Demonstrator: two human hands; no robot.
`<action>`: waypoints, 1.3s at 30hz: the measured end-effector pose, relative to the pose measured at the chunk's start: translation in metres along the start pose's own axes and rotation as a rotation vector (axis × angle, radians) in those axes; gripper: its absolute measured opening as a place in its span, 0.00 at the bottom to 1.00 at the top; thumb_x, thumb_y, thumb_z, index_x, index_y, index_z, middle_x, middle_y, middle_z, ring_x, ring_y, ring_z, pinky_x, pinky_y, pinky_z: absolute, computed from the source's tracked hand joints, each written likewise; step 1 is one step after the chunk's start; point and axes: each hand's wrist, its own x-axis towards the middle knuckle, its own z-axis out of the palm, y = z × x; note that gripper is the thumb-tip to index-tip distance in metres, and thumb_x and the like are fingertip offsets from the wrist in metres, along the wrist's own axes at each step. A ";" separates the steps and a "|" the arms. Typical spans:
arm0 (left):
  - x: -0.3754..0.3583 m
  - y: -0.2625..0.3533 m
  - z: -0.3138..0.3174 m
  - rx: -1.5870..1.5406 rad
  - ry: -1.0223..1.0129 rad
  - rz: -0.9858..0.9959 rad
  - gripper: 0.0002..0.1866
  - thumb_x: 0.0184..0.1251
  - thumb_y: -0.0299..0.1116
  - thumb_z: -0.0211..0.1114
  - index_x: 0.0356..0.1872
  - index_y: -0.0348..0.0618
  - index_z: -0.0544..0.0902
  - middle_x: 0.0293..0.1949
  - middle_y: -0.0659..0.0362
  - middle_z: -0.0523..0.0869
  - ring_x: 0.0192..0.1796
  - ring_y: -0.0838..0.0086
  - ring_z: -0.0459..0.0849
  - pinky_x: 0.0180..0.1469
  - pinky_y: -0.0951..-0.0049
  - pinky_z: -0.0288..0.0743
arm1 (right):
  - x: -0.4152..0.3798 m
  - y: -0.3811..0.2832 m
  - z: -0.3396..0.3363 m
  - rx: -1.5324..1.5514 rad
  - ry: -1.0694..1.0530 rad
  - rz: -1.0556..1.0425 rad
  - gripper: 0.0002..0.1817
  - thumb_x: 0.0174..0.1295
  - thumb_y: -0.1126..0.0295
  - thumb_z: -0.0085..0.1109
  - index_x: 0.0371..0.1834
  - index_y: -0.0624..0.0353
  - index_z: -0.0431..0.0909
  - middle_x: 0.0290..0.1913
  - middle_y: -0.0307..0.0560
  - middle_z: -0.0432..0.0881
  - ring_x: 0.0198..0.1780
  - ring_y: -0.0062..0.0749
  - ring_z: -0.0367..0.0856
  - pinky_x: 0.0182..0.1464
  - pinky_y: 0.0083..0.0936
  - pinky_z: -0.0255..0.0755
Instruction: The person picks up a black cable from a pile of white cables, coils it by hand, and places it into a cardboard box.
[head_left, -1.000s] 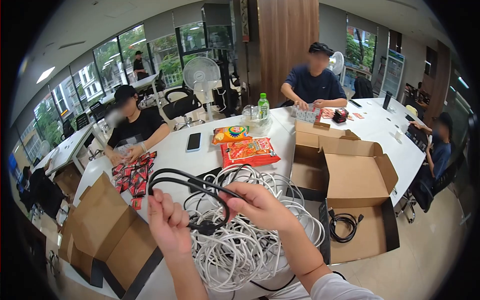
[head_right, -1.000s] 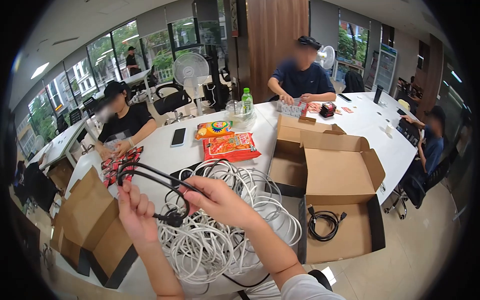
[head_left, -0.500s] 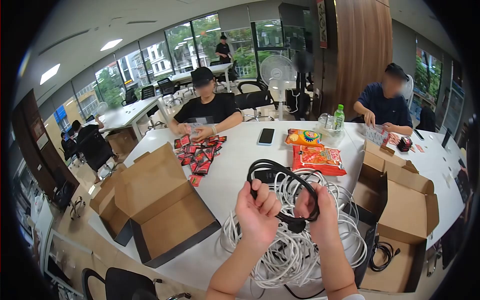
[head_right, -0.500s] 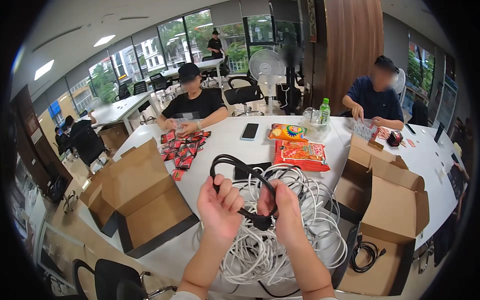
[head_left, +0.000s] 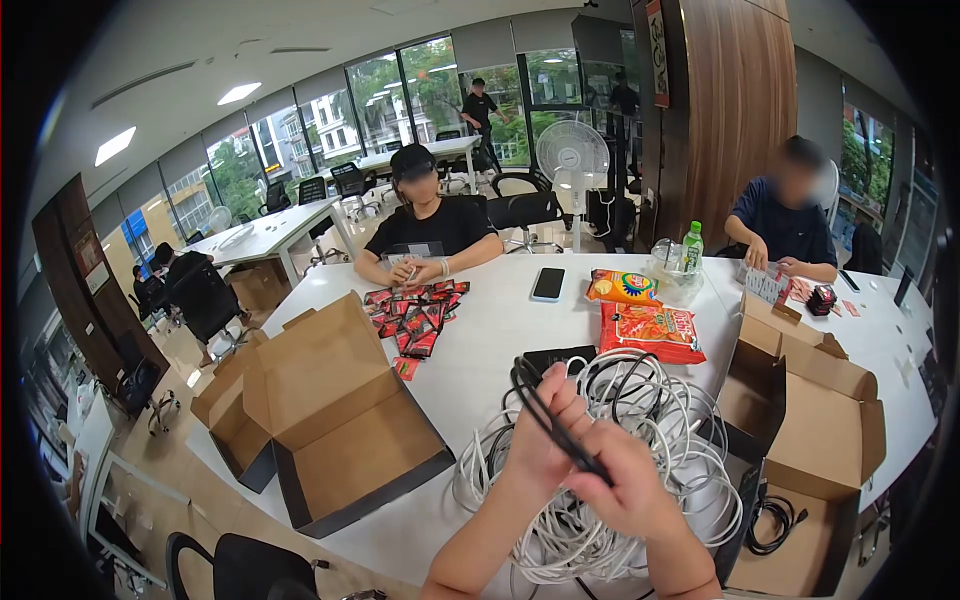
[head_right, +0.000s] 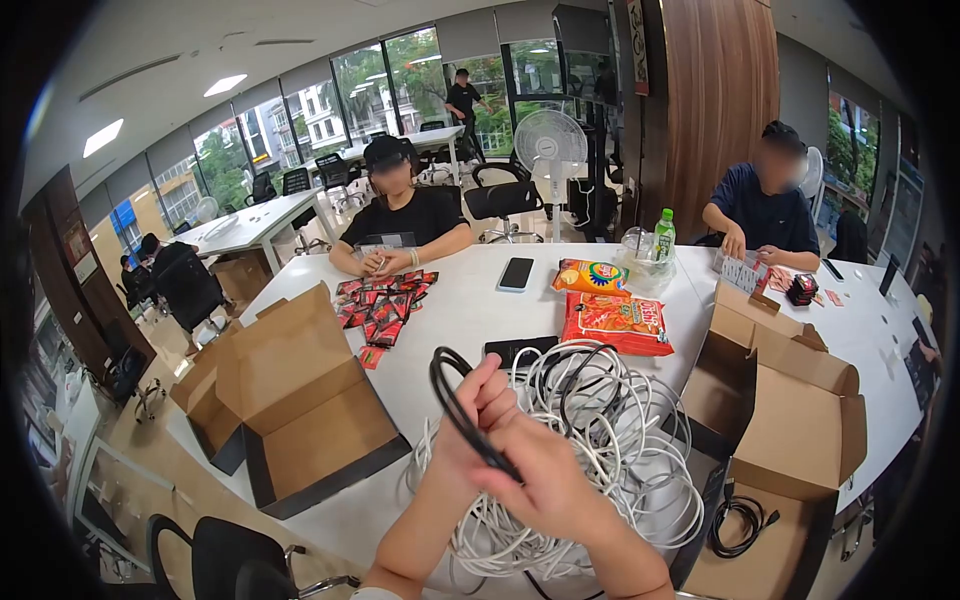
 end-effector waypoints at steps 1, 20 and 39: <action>0.002 0.001 -0.002 0.059 -0.014 -0.009 0.21 0.74 0.38 0.53 0.17 0.56 0.59 0.14 0.71 0.52 0.16 0.85 0.51 0.18 0.79 0.46 | 0.000 -0.005 0.001 -0.067 -0.069 -0.001 0.14 0.57 0.67 0.66 0.36 0.64 0.73 0.27 0.48 0.73 0.29 0.43 0.73 0.31 0.31 0.69; 0.020 0.002 -0.032 0.034 -0.231 -0.198 0.12 0.76 0.44 0.51 0.33 0.54 0.76 0.14 0.73 0.50 0.14 0.86 0.49 0.14 0.79 0.44 | -0.011 -0.007 0.013 -0.313 -0.277 -0.158 0.23 0.56 0.63 0.64 0.53 0.62 0.74 0.41 0.50 0.78 0.42 0.42 0.79 0.46 0.32 0.73; -0.005 0.043 -0.009 -0.242 -0.097 0.072 0.14 0.80 0.43 0.41 0.41 0.49 0.74 0.16 0.70 0.51 0.13 0.84 0.46 0.14 0.79 0.45 | -0.011 0.013 -0.052 -0.520 -0.391 0.427 0.24 0.65 0.50 0.53 0.52 0.59 0.78 0.24 0.56 0.80 0.29 0.55 0.80 0.32 0.42 0.73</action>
